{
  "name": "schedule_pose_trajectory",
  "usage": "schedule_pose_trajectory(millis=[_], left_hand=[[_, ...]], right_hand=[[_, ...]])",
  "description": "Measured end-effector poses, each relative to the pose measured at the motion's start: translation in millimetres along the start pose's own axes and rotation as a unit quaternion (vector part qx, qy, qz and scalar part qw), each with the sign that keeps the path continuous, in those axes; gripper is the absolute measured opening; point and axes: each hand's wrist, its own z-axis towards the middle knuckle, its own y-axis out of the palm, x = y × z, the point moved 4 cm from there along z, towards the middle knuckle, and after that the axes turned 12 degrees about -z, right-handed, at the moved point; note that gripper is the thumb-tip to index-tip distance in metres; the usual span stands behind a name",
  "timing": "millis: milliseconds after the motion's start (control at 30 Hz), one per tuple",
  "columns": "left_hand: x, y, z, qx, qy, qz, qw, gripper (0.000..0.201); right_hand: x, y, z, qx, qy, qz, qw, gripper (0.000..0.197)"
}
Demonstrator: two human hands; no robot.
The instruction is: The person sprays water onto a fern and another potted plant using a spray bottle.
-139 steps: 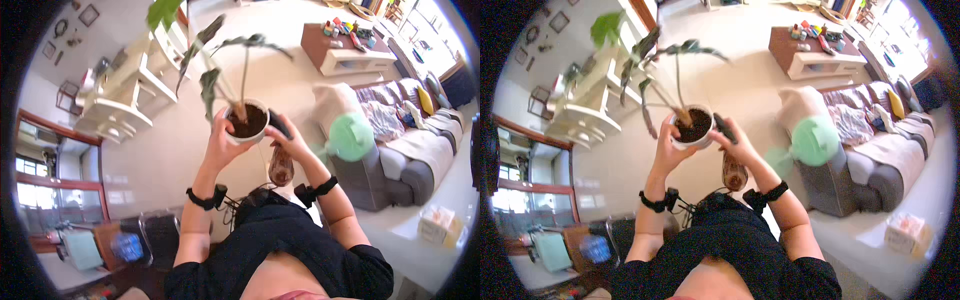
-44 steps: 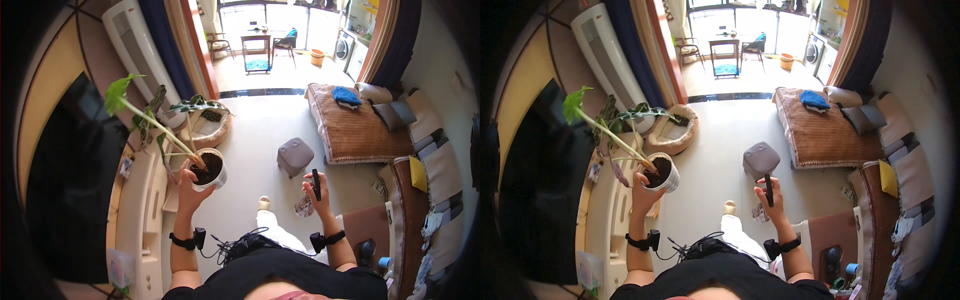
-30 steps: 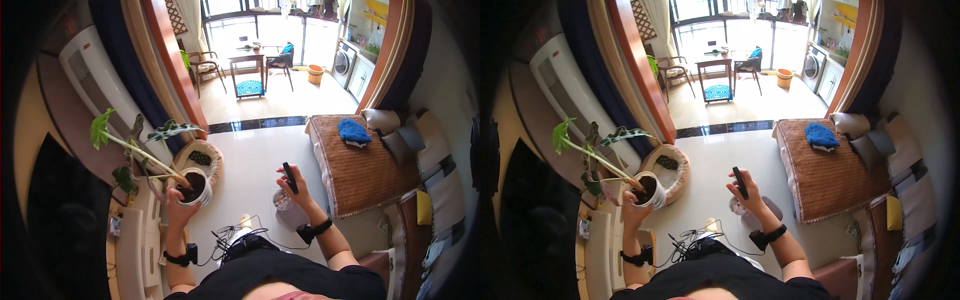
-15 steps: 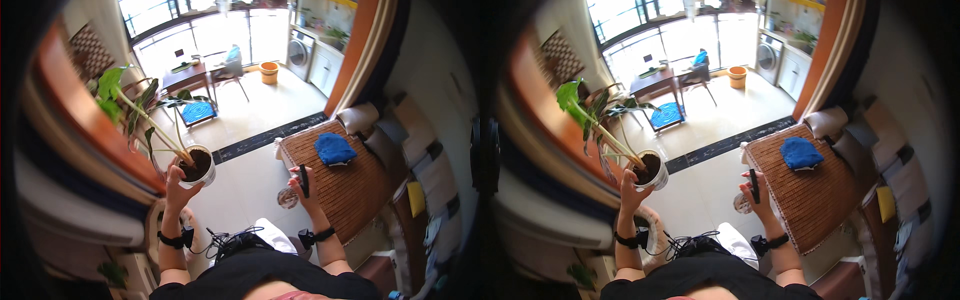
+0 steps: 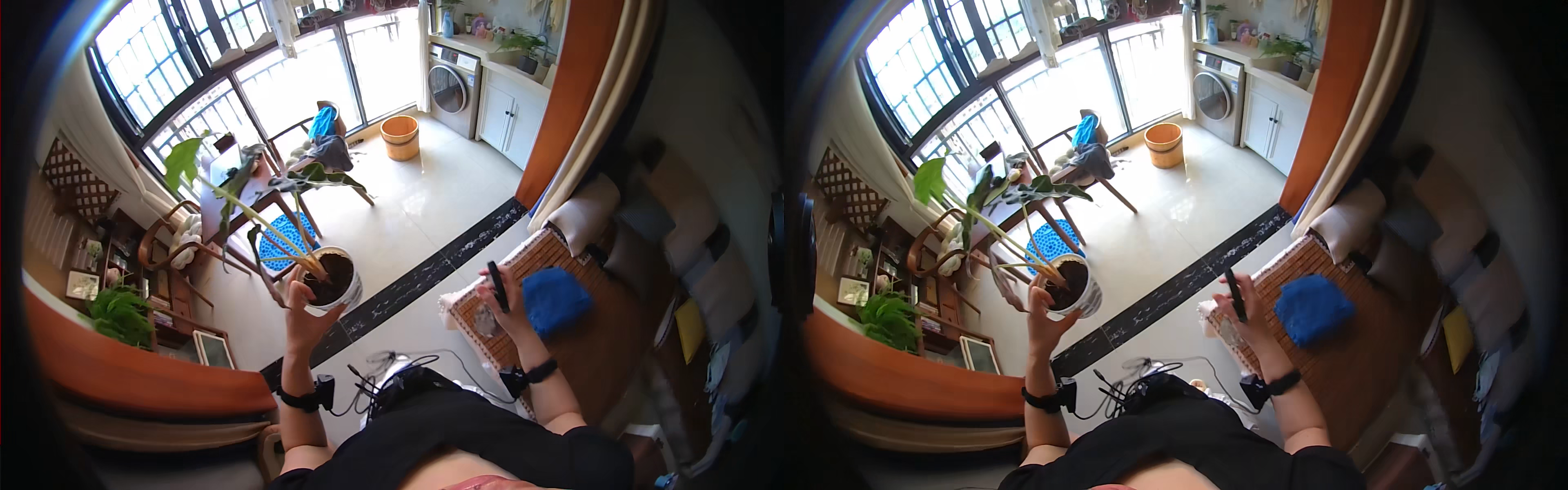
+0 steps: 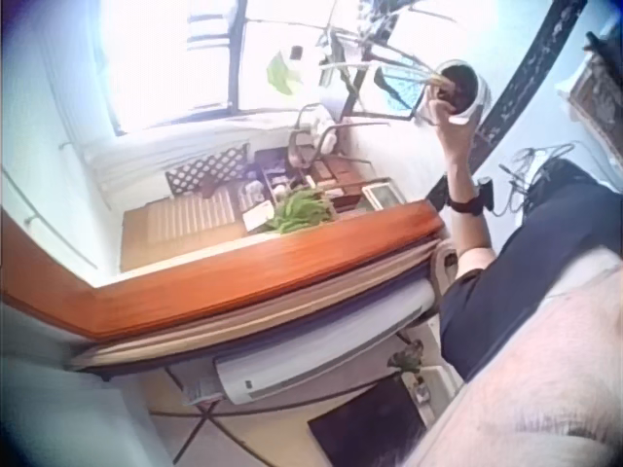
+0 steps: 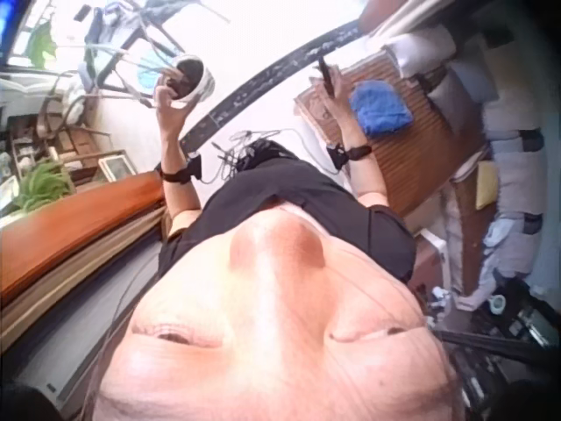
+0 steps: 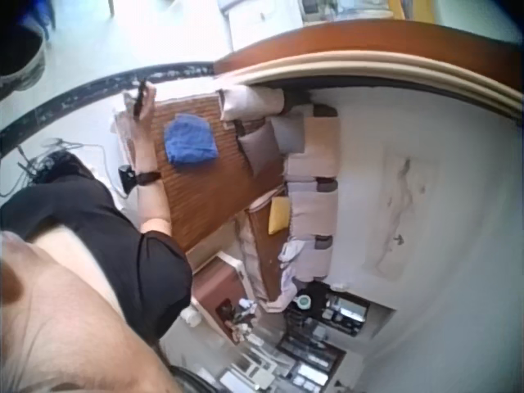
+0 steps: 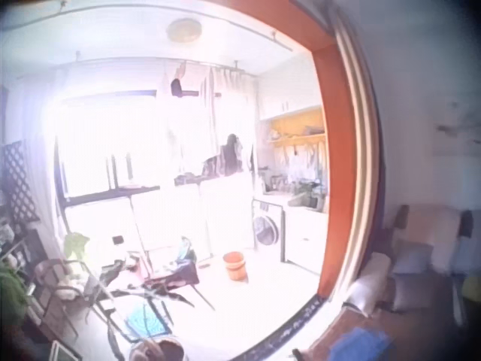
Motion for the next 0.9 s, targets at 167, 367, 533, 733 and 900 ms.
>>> schedule_pose_trajectory(millis=[167,367,533,733,900], left_hand=[[-93,-6,92,0.034,-0.003,-0.009,0.999,0.051],[-181,41,250,-0.009,0.022,0.004,1.000,0.051],[-237,118,404,-0.068,0.050,-0.030,0.996,0.048],[-275,259,545,-0.165,0.104,-0.109,0.975,0.048],[-306,366,645,-0.197,0.099,-0.140,0.965,0.049]], right_hand=[[28,53,144,-0.027,-0.006,0.137,0.990,0.033],[88,73,268,0.057,0.023,0.120,0.991,0.033],[115,48,363,0.106,0.030,0.025,0.994,0.032],[180,-2,440,0.237,0.102,0.024,0.966,0.029],[248,-22,547,0.204,0.122,-0.040,0.971,0.032]])
